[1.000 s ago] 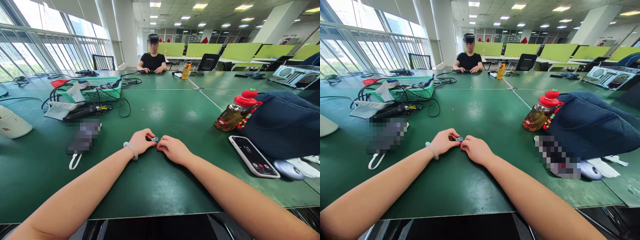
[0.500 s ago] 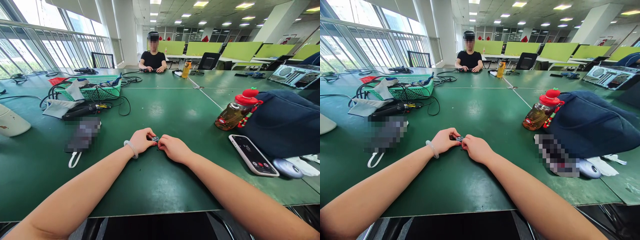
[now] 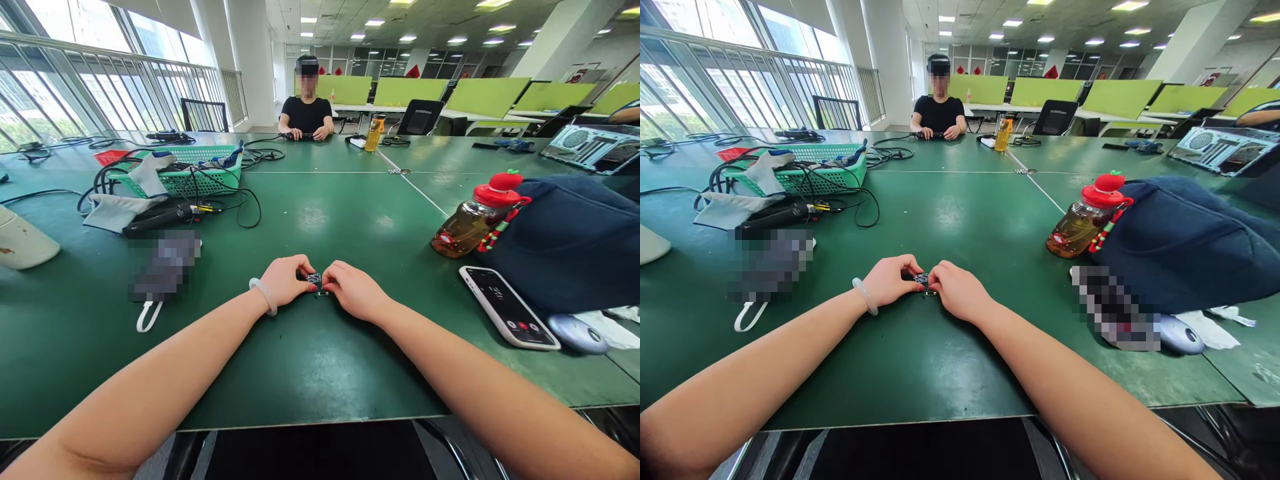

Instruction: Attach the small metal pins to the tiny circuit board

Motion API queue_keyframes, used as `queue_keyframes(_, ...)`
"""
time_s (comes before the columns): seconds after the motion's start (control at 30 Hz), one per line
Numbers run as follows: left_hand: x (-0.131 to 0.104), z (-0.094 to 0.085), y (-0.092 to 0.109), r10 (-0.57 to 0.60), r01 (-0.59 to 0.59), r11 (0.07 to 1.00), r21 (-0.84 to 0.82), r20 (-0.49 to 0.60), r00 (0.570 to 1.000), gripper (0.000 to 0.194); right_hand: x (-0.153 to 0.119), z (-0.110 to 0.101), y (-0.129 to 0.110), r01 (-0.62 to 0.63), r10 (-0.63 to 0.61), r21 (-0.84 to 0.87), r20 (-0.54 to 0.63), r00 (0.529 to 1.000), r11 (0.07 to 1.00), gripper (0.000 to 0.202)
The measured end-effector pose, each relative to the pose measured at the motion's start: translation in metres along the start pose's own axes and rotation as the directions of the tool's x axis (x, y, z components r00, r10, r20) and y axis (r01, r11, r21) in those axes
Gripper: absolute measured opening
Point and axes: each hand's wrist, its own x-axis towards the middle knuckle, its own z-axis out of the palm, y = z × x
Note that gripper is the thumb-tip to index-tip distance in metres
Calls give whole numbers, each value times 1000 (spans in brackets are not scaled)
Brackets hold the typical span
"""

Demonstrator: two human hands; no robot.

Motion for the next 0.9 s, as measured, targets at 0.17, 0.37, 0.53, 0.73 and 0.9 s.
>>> queue_keyframes(0.17, -1, 0, 4, 17, -18, 1000, 15, 17, 1000, 21, 0, 1, 2, 7, -7, 17, -11, 1000, 1000, 8)
queue_keyframes(0.37, -2, 2, 3, 5, -1, 995, -97, 43, 999, 26, 0, 4, 4, 22, -22, -8, -37, 999, 1000, 7)
queue_keyframes(0.53, -2, 4, 4, 16, -9, 992, -122, 53, 998, 25, 0, 1, 2, 11, -12, -13, -66, 998, 1000, 7)
queue_keyframes(0.73, -3, 3, 7, 6, 1, 994, -113, 59, 998, 26, -2, -3, -5, 43, -45, -27, -75, 996, 999, 9)
queue_keyframes(0.9, -3, 2, 7, 11, -4, 994, -108, 67, 998, 28, -3, -5, -7, 54, -61, -50, -147, 987, 997, 15)
